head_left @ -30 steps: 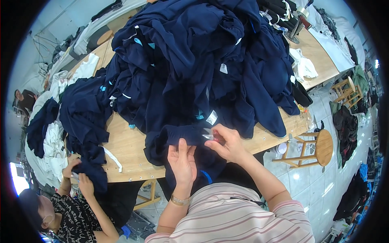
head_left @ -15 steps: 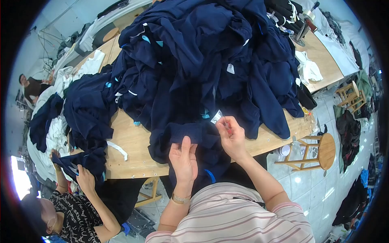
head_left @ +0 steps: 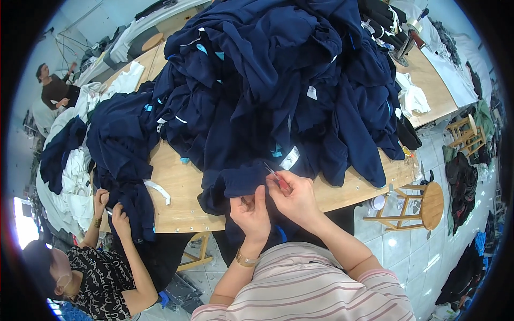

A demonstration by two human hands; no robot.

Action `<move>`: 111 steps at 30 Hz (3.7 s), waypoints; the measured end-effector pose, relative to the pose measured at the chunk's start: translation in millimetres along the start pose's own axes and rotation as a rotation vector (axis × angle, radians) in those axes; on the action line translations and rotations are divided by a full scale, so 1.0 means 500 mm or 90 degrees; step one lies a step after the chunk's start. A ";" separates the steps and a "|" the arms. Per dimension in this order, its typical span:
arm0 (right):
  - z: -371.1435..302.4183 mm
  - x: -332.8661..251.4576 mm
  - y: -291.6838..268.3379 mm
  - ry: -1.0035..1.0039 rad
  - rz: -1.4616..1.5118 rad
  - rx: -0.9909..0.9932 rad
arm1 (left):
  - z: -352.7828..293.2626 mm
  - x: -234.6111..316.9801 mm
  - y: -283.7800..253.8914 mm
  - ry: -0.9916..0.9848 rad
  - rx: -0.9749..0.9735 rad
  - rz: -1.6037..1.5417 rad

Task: The recorder is using small scissors to trim loose threads and tags from blue garments at a manufacturing workbench.

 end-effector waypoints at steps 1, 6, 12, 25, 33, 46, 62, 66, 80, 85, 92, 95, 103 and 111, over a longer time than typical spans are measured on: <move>0.000 -0.002 0.000 -0.023 0.009 0.022 | -0.001 -0.001 0.000 0.000 0.000 -0.001; 0.005 -0.006 -0.001 -0.034 -0.015 0.035 | -0.001 0.004 0.004 0.033 -0.011 0.026; 0.004 0.061 -0.002 0.179 0.349 -0.047 | 0.014 -0.038 -0.011 -0.113 -0.016 -0.146; 0.012 -0.002 0.001 0.010 0.026 -0.003 | 0.003 -0.010 0.000 -0.013 -0.021 -0.009; 0.017 0.023 0.001 0.026 0.041 -0.036 | 0.006 -0.014 0.000 0.002 -0.029 -0.021; 0.006 0.039 -0.012 -0.079 0.063 -0.026 | 0.024 -0.038 0.005 -0.339 -0.050 -0.414; -0.001 0.031 -0.022 -0.302 -0.231 0.014 | 0.025 -0.046 -0.007 -0.369 -0.075 -0.505; -0.001 0.020 -0.024 -0.353 -0.293 0.016 | 0.026 -0.049 -0.009 -0.338 -0.081 -0.486; 0.001 0.014 -0.027 -0.375 -0.307 -0.006 | 0.026 -0.035 -0.006 -0.281 -0.088 -0.437; 0.001 0.011 -0.025 -0.377 -0.305 -0.005 | 0.025 -0.032 -0.005 -0.256 -0.101 -0.412; 0.003 0.018 -0.030 -0.313 -0.182 0.006 | 0.026 -0.031 -0.003 -0.243 -0.111 -0.415; 0.001 0.039 -0.036 -0.152 0.000 0.006 | 0.026 -0.029 -0.002 -0.264 -0.099 -0.411; 0.016 0.002 0.009 -0.302 0.018 0.016 | 0.018 -0.044 -0.006 -0.303 -0.100 -0.451; -0.007 0.042 0.008 -0.014 0.296 -0.108 | 0.024 -0.035 -0.003 -0.391 -0.069 -0.493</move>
Point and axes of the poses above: each hand's wrist, its own z-axis towards the middle knuckle, its own y-axis out of the palm, x = y × z, the point moved 5 cm from there along z, towards the middle knuckle
